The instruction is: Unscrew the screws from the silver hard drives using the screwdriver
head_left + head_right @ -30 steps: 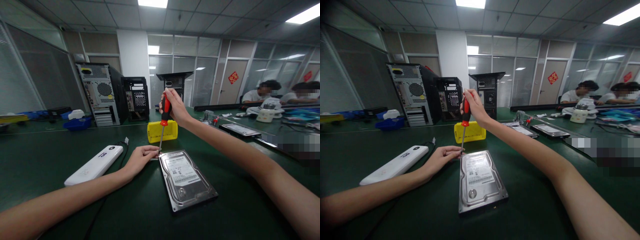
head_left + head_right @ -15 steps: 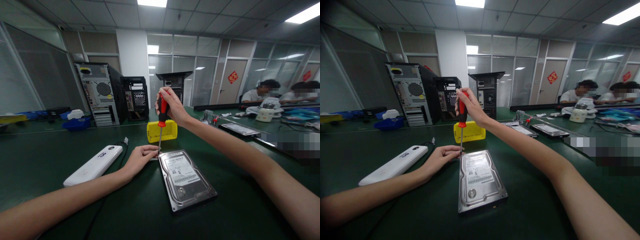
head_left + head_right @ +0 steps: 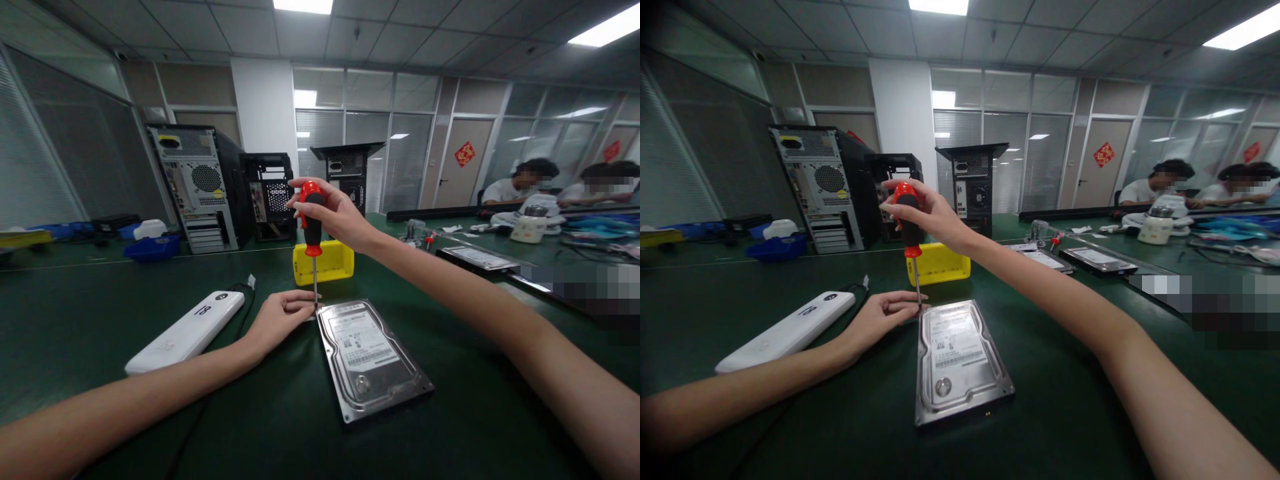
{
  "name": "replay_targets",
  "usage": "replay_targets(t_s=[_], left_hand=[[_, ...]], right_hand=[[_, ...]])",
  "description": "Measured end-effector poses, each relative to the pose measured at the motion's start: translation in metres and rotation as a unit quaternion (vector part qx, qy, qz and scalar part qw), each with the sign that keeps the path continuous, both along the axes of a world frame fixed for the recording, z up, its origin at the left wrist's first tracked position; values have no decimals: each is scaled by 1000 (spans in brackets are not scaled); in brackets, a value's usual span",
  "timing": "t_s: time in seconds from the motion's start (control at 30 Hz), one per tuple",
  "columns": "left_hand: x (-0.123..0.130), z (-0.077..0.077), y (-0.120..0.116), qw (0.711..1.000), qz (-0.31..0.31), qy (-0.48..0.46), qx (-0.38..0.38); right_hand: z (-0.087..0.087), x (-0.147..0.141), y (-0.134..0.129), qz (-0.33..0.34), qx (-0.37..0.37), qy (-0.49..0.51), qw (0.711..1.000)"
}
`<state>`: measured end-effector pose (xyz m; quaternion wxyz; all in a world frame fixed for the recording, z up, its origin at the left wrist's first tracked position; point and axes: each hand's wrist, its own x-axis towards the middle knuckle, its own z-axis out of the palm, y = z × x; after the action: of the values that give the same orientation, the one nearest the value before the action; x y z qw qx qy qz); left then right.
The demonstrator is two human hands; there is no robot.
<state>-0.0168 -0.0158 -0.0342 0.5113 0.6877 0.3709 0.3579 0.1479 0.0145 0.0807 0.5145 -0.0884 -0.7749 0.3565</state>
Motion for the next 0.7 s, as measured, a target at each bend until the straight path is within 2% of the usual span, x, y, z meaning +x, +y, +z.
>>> replay_targets(t_s=[0.23,0.43,0.7], left_hand=[[2,5,-3,1000,19,12,2],[1,3,-2,1000,9,5,13],[0,-1,2,1000,-2,2,23]], right_hand=[[-6,-9,1,-12,-6,31,999],[-2,-9,-4,94,-97,28,990],[0,-12,-9,62,-95,27,993]])
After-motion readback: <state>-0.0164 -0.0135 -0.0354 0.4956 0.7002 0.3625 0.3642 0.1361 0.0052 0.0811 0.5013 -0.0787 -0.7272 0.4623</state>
